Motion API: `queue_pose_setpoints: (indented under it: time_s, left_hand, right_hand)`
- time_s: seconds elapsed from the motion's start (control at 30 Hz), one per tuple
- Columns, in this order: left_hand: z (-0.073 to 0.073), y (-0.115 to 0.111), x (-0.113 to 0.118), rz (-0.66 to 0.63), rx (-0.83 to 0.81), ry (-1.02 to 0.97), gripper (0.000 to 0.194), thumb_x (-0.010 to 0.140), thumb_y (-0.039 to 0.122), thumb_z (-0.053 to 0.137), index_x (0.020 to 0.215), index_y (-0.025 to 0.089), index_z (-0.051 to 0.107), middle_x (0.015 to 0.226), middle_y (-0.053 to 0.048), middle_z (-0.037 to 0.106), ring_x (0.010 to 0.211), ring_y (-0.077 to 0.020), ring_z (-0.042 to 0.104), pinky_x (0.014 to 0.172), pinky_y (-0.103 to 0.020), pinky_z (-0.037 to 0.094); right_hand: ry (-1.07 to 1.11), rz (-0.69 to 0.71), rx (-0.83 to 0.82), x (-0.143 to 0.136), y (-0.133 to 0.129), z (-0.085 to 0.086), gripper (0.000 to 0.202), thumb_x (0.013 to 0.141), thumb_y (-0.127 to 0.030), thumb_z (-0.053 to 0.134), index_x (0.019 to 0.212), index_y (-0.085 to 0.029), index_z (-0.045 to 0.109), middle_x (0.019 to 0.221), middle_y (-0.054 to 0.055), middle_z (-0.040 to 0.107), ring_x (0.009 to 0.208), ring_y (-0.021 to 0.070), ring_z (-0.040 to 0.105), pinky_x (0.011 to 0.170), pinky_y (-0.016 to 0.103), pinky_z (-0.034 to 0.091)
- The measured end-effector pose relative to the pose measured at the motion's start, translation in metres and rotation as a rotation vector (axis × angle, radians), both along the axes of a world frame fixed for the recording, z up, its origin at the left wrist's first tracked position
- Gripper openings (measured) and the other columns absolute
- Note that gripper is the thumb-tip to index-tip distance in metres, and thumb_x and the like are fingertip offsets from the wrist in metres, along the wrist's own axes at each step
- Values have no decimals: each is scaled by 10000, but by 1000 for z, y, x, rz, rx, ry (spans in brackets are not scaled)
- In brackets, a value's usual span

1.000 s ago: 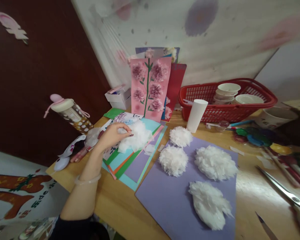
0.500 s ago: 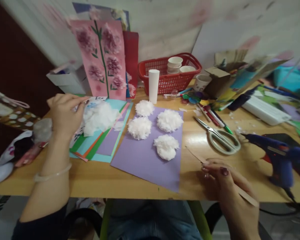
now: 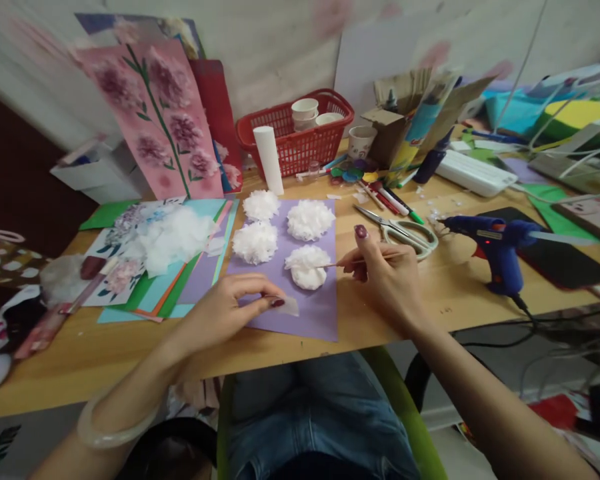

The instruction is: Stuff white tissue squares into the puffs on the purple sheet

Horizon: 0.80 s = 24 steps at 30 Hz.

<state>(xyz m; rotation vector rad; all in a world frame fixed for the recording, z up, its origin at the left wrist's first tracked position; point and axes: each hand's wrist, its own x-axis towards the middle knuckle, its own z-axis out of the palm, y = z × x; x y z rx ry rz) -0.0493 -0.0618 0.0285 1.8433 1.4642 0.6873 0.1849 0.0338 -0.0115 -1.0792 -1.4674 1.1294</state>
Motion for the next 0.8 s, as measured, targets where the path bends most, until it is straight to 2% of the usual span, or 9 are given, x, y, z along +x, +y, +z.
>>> queue_pose_setpoints:
  time_s: [0.1,0.23,0.33,0.5,0.63,0.8]
  left_hand:
    - [-1,2,5,-84,-6,23,241,934,221,531,938,246,771,923,-2,751,855,-139,683,788,-257,530]
    - [-2,9,16,-111,-32,67,237,906,185,550,934,227,781,933,-24,736,860,-150,679,790,-279,526]
    - [-7,17,26,-91,-30,69,220,887,185,577,941,227,787,928,-30,752,857,-165,684,782,-300,527]
    - [-14,41,33,4,125,128,182,883,215,606,927,217,782,908,-29,768,795,-166,664,704,-288,511]
    - [-17,59,34,4,163,210,184,866,165,614,918,216,783,879,-18,773,736,-157,637,689,-284,499]
    - [-22,70,38,71,217,272,142,856,159,644,889,201,775,863,-16,761,697,-148,613,697,-285,497]
  right_hand:
    - [68,-29,-30,-1,1,-2,545,865,-643,625,627,-172,763,515,36,637,437,77,532,417,187,393]
    - [89,-49,-30,-2,4,-5,511,850,-619,659,658,-159,771,543,44,659,435,77,554,394,173,393]
    - [89,-53,-29,-3,6,-7,498,834,-610,681,674,-148,775,567,55,681,422,82,566,370,169,397]
    - [138,-49,-99,-1,10,-9,496,789,-622,720,662,-146,772,576,68,695,405,102,593,341,171,410]
    - [150,-56,-141,0,13,-8,515,773,-639,726,634,-144,761,557,71,687,385,106,580,340,186,427]
    - [187,-201,-57,1,6,-6,529,853,-626,649,604,-171,749,521,62,662,387,116,578,337,213,414]
